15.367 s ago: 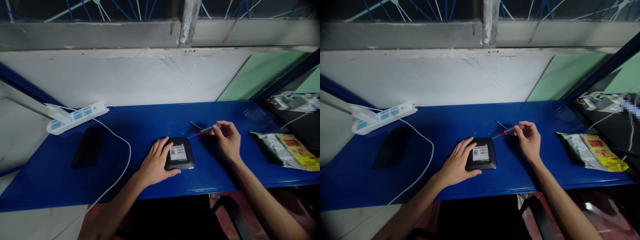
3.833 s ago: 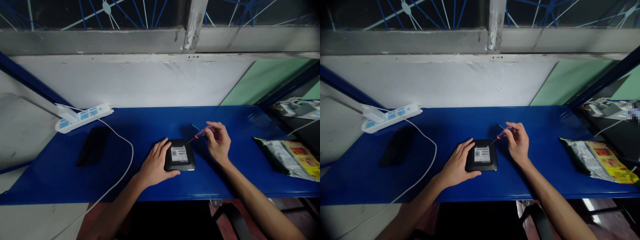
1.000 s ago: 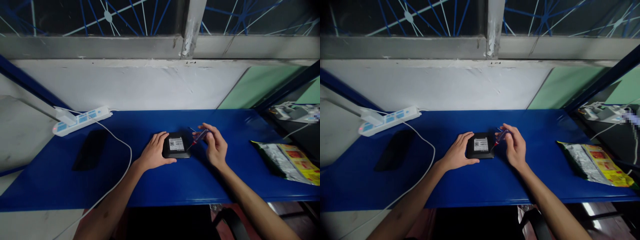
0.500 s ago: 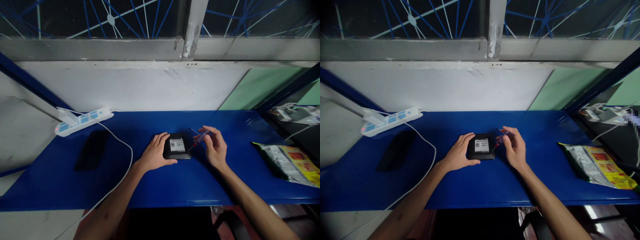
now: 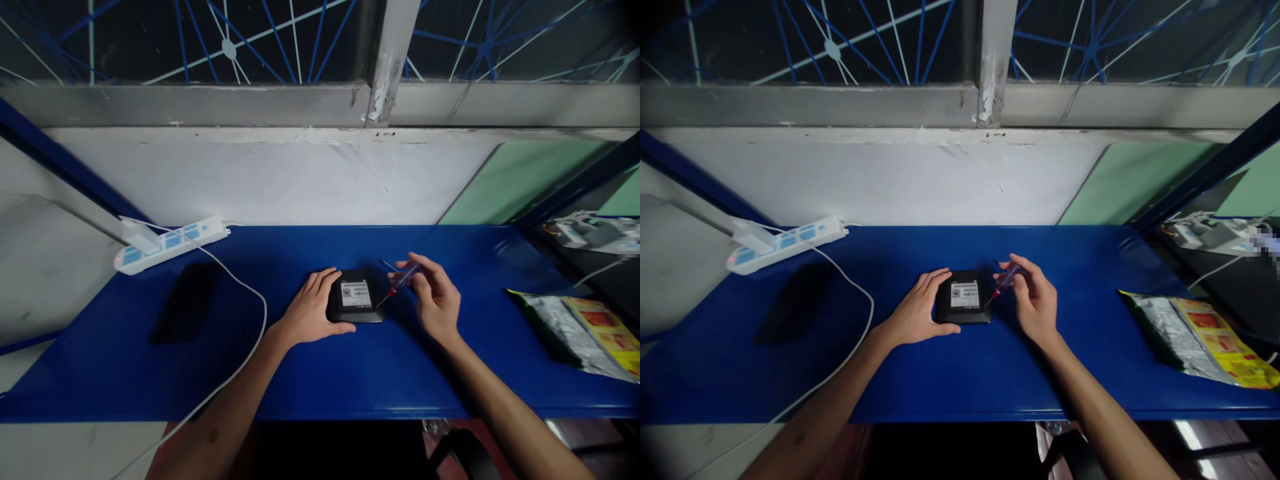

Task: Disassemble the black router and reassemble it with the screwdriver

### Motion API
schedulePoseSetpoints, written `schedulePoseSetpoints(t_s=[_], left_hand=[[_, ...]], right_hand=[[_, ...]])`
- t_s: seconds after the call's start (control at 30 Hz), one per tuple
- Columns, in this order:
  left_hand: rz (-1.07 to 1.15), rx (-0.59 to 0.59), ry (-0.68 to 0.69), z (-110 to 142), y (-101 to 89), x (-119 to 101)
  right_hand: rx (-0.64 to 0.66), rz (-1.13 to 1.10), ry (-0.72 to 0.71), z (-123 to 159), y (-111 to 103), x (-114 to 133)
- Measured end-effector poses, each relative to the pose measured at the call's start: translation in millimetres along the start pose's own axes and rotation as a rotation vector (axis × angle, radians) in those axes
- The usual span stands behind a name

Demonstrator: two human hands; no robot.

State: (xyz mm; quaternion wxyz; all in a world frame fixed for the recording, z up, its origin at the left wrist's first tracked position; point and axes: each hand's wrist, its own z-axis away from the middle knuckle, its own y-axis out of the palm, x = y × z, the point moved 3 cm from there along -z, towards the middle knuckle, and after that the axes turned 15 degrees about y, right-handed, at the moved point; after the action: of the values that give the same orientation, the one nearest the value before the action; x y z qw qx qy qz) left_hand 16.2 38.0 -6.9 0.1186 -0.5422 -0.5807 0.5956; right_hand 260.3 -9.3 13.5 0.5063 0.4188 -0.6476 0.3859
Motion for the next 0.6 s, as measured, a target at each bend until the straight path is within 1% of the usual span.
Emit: schedulePoseSetpoints(t_s=[0.13,0.2,0.27,0.37,0.43,0.53,0.6], left_hand=[[-0.006,-0.005,0.001,1.3,1.2,0.7],[-0.006,-0.005,0.001,1.6,1.6,0.6],[-0.006,-0.006,-0.002,1.5,1.5,0.2],[-0.014,-0.009,-0.001,0.9,1.0,-0.5],[-0.019,-0.015,0.003,0.8,1.2,-0.4],[-0.019,-0.02,0.006,1.6,2.5,1.2],[-0.02,-0.022,0.009,2.2,3.3,2.3]], right_hand=[[-0.08,0.084,-0.066,-1.5,-1.0,1.0],[-0.086,0.14,-0.099,-1.8,-2.0,1.3],[-0.052,0.142,-0.102,-1.5,-3.1,0.8],[0.019,0.052,-0.053,-0.6,-4.0,-1.5],[0.039,0.017,-0.021,-0.4,-3.7,-3.0],[-0.004,0.036,-0.016,-1.7,-3.4,-3.8],[-0.063,0.096,-0.061,-3.1,-4.1,-2.3]])
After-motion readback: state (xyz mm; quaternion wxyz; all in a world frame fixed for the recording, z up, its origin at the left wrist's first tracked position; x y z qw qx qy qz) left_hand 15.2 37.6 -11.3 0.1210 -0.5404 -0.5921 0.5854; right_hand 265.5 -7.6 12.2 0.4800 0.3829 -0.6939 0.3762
